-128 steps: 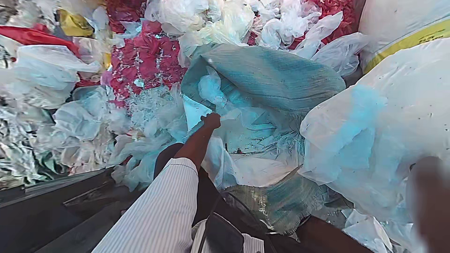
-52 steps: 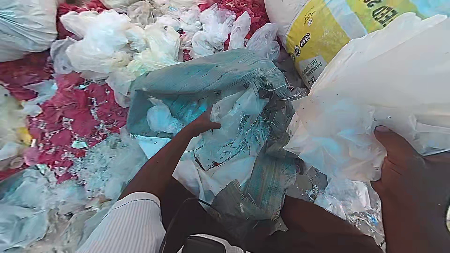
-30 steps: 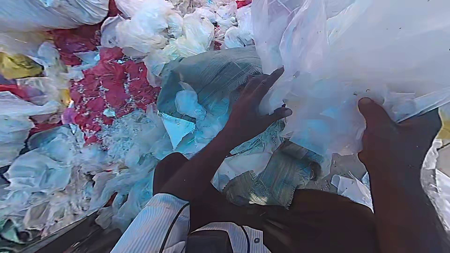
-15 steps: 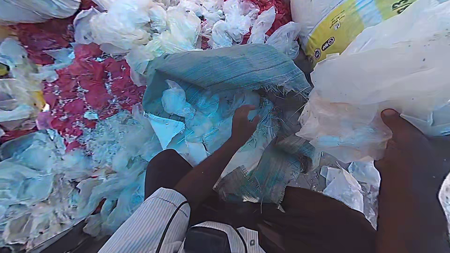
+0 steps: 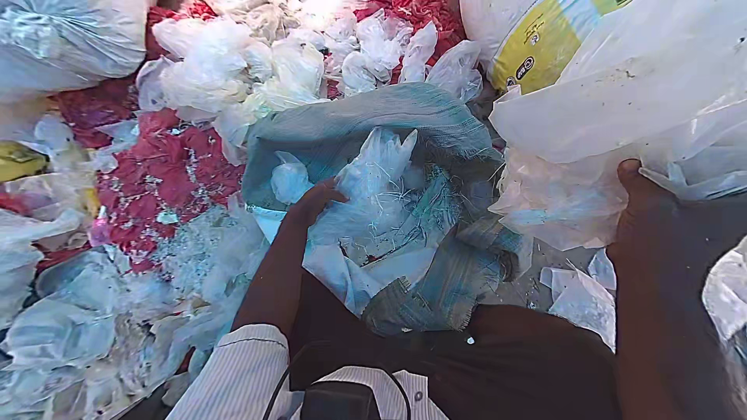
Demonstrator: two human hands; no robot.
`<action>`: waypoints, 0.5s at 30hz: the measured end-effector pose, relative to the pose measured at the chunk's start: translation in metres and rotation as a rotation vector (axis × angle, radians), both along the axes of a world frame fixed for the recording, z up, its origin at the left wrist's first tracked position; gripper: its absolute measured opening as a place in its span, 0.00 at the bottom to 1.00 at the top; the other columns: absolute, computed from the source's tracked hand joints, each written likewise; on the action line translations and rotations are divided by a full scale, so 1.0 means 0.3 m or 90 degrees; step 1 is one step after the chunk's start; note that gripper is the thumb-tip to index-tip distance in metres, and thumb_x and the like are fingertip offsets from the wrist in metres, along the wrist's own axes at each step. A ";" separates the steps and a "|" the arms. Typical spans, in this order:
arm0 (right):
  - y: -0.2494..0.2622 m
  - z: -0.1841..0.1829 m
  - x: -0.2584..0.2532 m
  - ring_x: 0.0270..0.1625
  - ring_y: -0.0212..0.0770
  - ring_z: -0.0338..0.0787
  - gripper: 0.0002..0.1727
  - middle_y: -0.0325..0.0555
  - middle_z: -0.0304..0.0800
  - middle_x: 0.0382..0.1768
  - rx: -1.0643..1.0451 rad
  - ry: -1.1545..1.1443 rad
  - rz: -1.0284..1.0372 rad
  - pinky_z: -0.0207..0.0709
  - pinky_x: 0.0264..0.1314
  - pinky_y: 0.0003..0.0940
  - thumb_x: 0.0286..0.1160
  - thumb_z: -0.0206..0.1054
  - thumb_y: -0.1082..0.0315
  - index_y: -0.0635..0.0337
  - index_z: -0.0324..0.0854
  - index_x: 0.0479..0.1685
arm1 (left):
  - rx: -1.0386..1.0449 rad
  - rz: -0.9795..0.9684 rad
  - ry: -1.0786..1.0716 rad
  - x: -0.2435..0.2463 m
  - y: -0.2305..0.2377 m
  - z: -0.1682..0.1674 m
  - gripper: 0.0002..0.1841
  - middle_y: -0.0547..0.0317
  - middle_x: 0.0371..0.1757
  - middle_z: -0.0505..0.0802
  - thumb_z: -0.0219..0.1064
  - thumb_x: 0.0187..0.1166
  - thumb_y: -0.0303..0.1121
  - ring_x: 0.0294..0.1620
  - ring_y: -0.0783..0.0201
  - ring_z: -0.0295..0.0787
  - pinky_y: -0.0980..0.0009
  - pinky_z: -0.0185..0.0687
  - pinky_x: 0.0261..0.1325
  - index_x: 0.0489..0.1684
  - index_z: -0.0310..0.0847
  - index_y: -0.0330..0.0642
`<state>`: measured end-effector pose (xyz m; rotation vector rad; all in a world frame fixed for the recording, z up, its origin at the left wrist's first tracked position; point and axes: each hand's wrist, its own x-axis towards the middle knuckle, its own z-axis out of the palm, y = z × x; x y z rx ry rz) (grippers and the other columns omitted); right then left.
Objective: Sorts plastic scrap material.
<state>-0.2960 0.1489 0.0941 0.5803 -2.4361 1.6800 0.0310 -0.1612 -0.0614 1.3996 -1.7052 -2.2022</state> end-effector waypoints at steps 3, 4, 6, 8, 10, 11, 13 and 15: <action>-0.064 0.065 0.052 0.74 0.34 0.83 0.43 0.49 0.83 0.69 -0.013 0.061 0.005 0.77 0.80 0.33 0.62 0.82 0.69 0.68 0.63 0.80 | -0.056 0.054 0.107 0.180 -0.080 0.164 0.18 0.63 0.42 0.95 0.61 0.74 0.18 0.35 0.74 0.93 0.76 0.91 0.38 0.61 0.81 0.43; -0.082 0.089 0.070 0.75 0.31 0.81 0.46 0.48 0.80 0.71 -0.005 0.068 0.001 0.75 0.81 0.30 0.59 0.82 0.72 0.70 0.60 0.81 | -0.084 0.061 0.125 0.240 -0.094 0.206 0.17 0.63 0.40 0.96 0.61 0.74 0.19 0.34 0.75 0.93 0.76 0.91 0.37 0.58 0.83 0.44; -0.103 0.097 0.075 0.77 0.31 0.79 0.50 0.50 0.78 0.74 0.012 0.080 0.003 0.72 0.83 0.28 0.57 0.83 0.70 0.71 0.58 0.82 | -0.138 0.067 0.158 0.354 -0.117 0.279 0.15 0.66 0.39 0.97 0.62 0.72 0.23 0.33 0.76 0.93 0.76 0.91 0.36 0.54 0.85 0.47; -0.109 0.077 0.049 0.80 0.35 0.78 0.53 0.51 0.77 0.77 0.014 0.068 0.020 0.72 0.85 0.33 0.56 0.86 0.66 0.68 0.58 0.84 | -0.202 0.106 0.185 0.437 -0.110 0.360 0.16 0.70 0.38 0.97 0.63 0.70 0.24 0.33 0.79 0.93 0.78 0.91 0.35 0.51 0.86 0.53; -0.116 0.057 0.027 0.80 0.38 0.78 0.53 0.50 0.77 0.77 0.006 0.067 0.040 0.73 0.85 0.37 0.55 0.87 0.64 0.66 0.59 0.84 | -0.291 0.159 0.210 0.469 -0.083 0.447 0.18 0.76 0.40 0.96 0.59 0.71 0.21 0.37 0.82 0.92 0.81 0.90 0.40 0.51 0.86 0.57; -0.120 0.052 0.020 0.80 0.39 0.78 0.53 0.50 0.77 0.77 0.009 0.070 0.043 0.73 0.84 0.38 0.54 0.87 0.63 0.66 0.59 0.84 | -0.338 0.178 0.210 0.477 -0.080 0.478 0.20 0.78 0.43 0.96 0.59 0.72 0.21 0.41 0.83 0.92 0.82 0.90 0.45 0.54 0.84 0.58; -0.127 0.043 0.010 0.81 0.38 0.77 0.54 0.49 0.77 0.77 0.028 0.072 0.032 0.73 0.85 0.37 0.54 0.88 0.60 0.65 0.59 0.85 | -0.416 0.217 0.172 0.476 -0.079 0.523 0.20 0.79 0.48 0.93 0.62 0.71 0.23 0.48 0.82 0.90 0.79 0.89 0.53 0.59 0.80 0.58; -0.138 0.030 0.001 0.80 0.37 0.78 0.55 0.50 0.78 0.77 0.046 0.075 0.024 0.72 0.85 0.36 0.54 0.88 0.58 0.65 0.60 0.84 | -0.467 0.236 0.157 0.460 -0.075 0.554 0.20 0.79 0.50 0.93 0.66 0.70 0.24 0.50 0.81 0.91 0.76 0.90 0.55 0.58 0.81 0.57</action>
